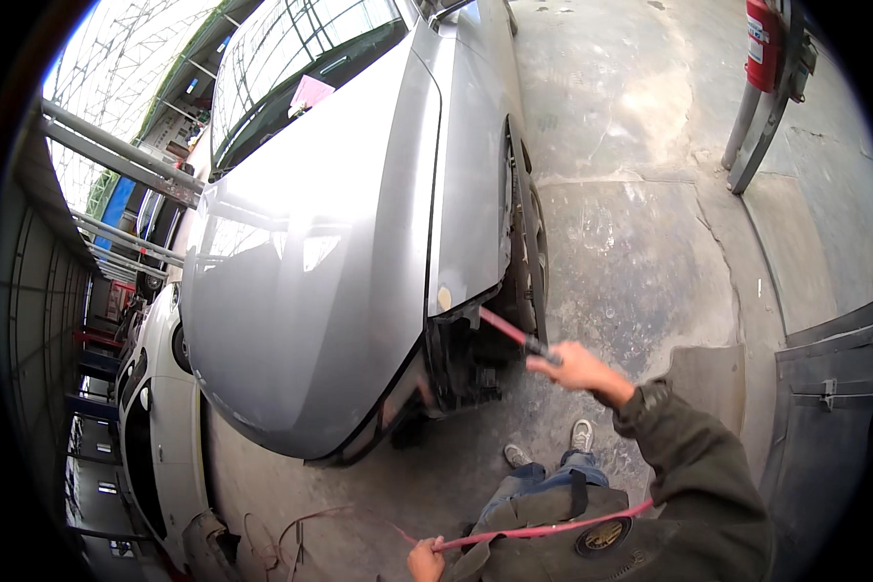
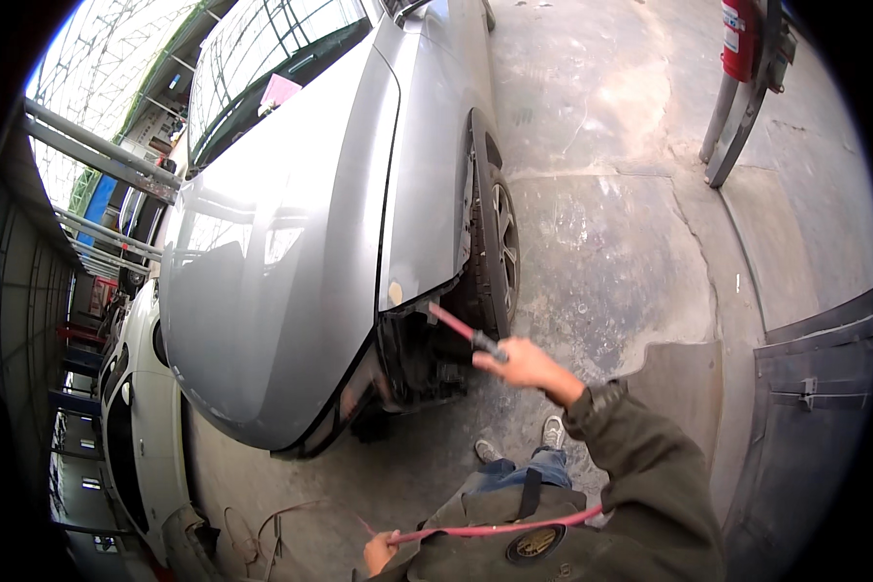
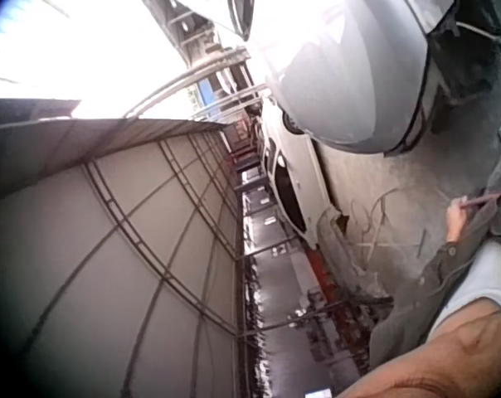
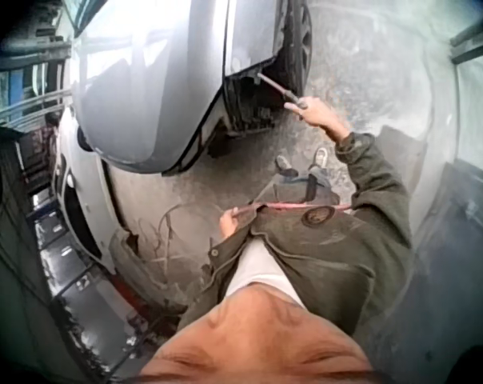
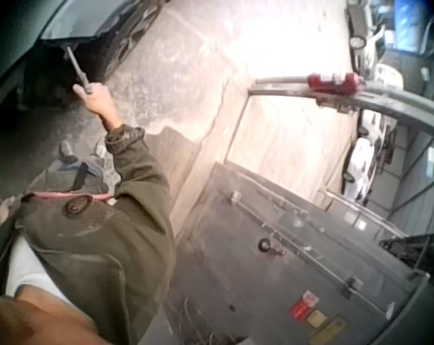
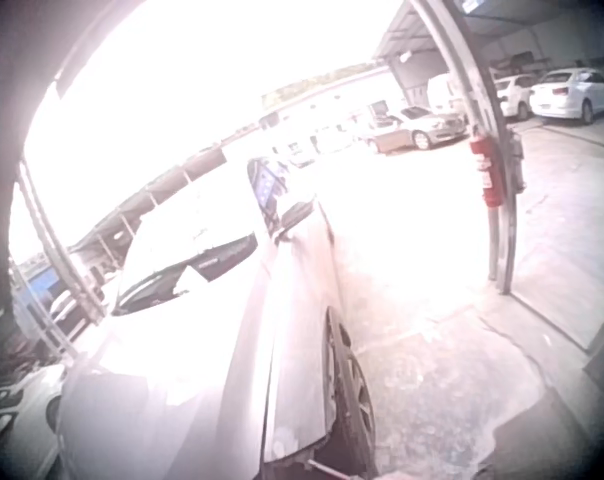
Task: The person uses a pneumatic orbital sander to smooth the surface of a silver car's front bumper and fender. They then use an air hose to blow dust off the bumper and a detached car door. Finally, they put on gloves and use a sanding block to manually sand a small metal piece.
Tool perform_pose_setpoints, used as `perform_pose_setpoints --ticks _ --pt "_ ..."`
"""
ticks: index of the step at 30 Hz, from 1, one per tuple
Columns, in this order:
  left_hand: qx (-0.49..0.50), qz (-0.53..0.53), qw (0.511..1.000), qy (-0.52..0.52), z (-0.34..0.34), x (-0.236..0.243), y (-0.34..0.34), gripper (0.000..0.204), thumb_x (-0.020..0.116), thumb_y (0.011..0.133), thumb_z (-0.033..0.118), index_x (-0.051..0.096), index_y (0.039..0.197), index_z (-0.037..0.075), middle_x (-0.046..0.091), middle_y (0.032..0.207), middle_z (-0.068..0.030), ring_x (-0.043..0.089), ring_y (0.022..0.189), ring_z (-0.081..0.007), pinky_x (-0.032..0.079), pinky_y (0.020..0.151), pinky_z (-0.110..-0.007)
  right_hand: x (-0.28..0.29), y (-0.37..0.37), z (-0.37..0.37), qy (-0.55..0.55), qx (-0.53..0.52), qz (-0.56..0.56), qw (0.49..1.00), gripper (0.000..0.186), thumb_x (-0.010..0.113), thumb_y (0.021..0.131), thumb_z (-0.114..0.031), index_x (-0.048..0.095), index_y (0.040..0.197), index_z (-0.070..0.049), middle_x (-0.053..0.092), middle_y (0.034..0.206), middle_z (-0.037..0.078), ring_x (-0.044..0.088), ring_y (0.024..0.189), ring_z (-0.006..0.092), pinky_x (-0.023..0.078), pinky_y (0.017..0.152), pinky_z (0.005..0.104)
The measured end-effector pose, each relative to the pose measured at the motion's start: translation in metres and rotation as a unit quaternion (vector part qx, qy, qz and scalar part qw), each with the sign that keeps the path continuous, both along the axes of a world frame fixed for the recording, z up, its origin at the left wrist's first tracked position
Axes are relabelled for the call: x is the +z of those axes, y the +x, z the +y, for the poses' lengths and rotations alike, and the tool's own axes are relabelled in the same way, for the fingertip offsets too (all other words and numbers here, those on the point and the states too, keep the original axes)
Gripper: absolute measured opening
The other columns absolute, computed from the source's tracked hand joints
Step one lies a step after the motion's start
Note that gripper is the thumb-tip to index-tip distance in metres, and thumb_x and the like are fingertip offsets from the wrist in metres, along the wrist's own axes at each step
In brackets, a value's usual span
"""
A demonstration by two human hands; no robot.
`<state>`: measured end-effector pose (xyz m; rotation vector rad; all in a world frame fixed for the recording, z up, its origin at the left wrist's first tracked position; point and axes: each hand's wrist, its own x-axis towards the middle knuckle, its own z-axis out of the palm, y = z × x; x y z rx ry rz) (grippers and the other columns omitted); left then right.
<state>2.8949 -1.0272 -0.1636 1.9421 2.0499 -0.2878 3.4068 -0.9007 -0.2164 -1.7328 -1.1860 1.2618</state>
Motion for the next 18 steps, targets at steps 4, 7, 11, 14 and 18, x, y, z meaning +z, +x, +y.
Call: perform_pose_setpoints --ticks 4,7,11,14,18 --pt "0.015 -0.077 0.997 -0.018 -0.005 0.007 0.019 0.034 0.066 0.090 0.039 0.073 0.088 0.006 0.068 0.081 -0.0190 0.066 0.082 -0.0394 0.050 0.071 -0.047 0.008 0.013 0.011 -0.084 -0.123 0.006 0.989 0.058 0.066 0.087 -0.056 0.061 0.068 -0.001 0.059 0.055 0.009 0.062 0.050 0.0196 0.048 0.050 0.0348" --pt "0.051 -0.160 0.984 -0.058 0.005 0.004 0.014 0.034 0.063 0.093 0.035 0.071 0.098 0.002 0.070 0.090 -0.0220 0.067 0.088 -0.0370 0.051 0.077 -0.044 -0.024 0.049 0.054 -0.047 -0.235 -0.040 0.970 0.061 0.067 0.086 -0.057 0.061 0.068 0.001 0.059 0.055 0.011 0.062 0.049 0.0220 0.049 0.050 0.0381" --pt "0.030 -0.115 0.993 -0.004 0.003 0.003 0.000 0.029 0.062 0.094 0.030 0.071 0.099 0.003 0.069 0.091 -0.0221 0.067 0.088 -0.0384 0.051 0.077 -0.043 -0.020 0.101 0.121 0.025 -0.339 -0.133 0.931 0.064 0.066 0.085 -0.059 0.063 0.070 0.003 0.062 0.059 0.016 0.064 0.052 0.0281 0.051 0.053 0.0414" --pt "0.022 -0.137 0.989 0.056 -0.001 0.016 0.012 0.025 0.062 0.093 0.027 0.071 0.099 0.004 0.069 0.092 -0.0210 0.066 0.089 -0.0399 0.051 0.078 -0.043 0.044 0.130 0.163 0.016 -0.356 -0.148 0.923 0.064 0.065 0.085 -0.061 0.066 0.076 0.003 0.068 0.073 0.020 0.070 0.069 0.0329 0.053 0.064 0.0447" --pt "-0.003 -0.160 0.980 0.120 -0.001 0.022 0.020 0.021 0.061 0.093 0.021 0.071 0.103 0.006 0.069 0.097 -0.0199 0.065 0.093 -0.0398 0.051 0.082 -0.043 0.099 0.144 0.183 0.012 -0.383 -0.251 0.889 0.064 0.062 0.086 -0.062 0.067 0.088 0.002 0.069 0.089 0.021 0.067 0.085 0.0354 0.052 0.075 0.0467"
